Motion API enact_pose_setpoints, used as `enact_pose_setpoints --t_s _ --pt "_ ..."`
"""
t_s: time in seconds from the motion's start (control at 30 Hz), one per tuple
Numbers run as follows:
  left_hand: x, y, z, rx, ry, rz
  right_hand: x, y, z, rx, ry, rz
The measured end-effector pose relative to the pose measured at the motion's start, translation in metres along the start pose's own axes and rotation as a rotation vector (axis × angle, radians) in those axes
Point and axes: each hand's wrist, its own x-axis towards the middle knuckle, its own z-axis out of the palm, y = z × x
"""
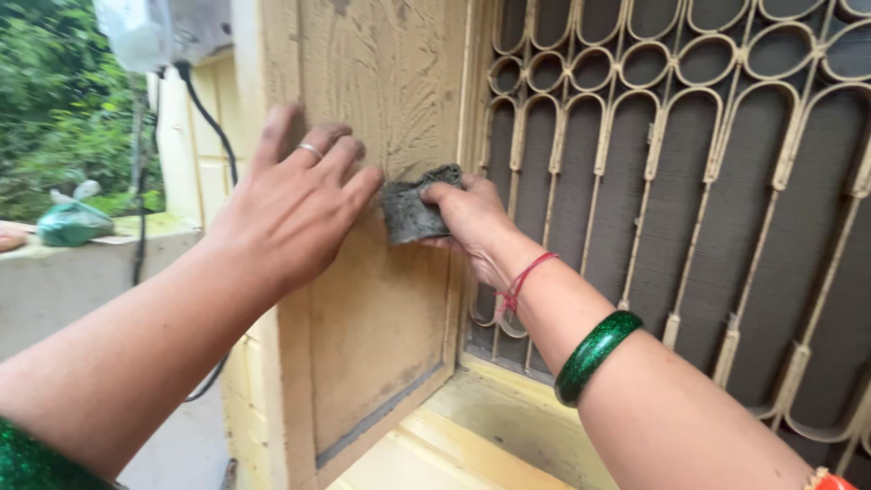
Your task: The person takes an abrasive pad from a container and sands a wooden window panel and a metal window grill.
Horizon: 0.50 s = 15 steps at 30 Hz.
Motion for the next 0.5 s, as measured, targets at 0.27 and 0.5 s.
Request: enact_pose_setpoints --t_s 0.27,0.5 --pt "-0.024 -0.01 0.023 -0.561 0.357 -0.575 0.0 0.018 0.063 -0.412 0.63 -0.474" --pt "-0.03 0.007 0.055 -0.668 0.401 -0.747 -0.027 0.039 0.114 -0.42 0.565 -0.794"
